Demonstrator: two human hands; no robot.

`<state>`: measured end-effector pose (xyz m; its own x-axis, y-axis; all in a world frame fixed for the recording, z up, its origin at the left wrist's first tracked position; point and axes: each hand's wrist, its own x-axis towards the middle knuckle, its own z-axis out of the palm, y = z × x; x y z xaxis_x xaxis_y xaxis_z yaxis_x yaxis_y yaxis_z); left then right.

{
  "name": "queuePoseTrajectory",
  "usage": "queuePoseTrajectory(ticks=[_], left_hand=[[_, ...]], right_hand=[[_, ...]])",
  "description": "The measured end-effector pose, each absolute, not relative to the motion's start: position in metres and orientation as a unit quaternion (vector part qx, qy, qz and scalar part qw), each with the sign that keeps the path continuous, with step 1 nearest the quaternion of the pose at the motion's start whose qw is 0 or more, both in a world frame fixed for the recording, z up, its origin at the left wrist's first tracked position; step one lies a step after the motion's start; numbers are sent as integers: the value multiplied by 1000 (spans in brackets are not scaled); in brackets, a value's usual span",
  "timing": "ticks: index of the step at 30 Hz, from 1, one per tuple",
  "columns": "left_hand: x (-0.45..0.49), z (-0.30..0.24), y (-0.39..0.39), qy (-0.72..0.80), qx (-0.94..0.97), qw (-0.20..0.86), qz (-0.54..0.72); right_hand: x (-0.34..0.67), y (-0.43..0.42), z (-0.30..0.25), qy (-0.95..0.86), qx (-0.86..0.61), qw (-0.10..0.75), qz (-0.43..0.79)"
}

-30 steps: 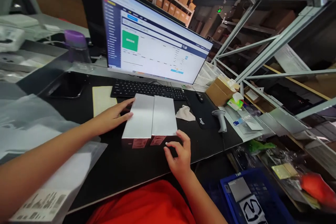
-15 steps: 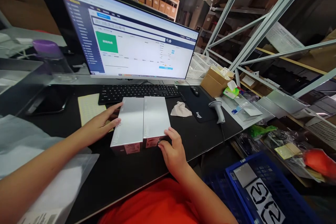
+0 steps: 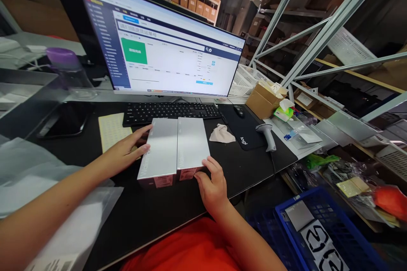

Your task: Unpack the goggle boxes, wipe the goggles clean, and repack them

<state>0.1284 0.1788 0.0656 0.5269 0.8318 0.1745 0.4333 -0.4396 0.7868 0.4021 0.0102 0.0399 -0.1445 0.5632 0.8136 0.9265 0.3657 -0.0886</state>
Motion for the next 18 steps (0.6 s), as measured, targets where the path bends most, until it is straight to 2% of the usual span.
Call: queuePoseTrajectory(ticks=[6, 11, 13, 18], left_hand=[[129, 67, 178, 398, 799, 352, 282], [129, 65, 178, 399, 799, 349, 285], [128, 64, 179, 396, 796, 355, 290], [127, 63, 181, 397, 807, 324, 293]], right_hand=[[403, 10, 36, -719, -515, 400, -240], [400, 13, 40, -697, -508, 458, -214], [402, 13, 44, -682, -513, 493, -171], [417, 12, 64, -574, -565, 592, 26]])
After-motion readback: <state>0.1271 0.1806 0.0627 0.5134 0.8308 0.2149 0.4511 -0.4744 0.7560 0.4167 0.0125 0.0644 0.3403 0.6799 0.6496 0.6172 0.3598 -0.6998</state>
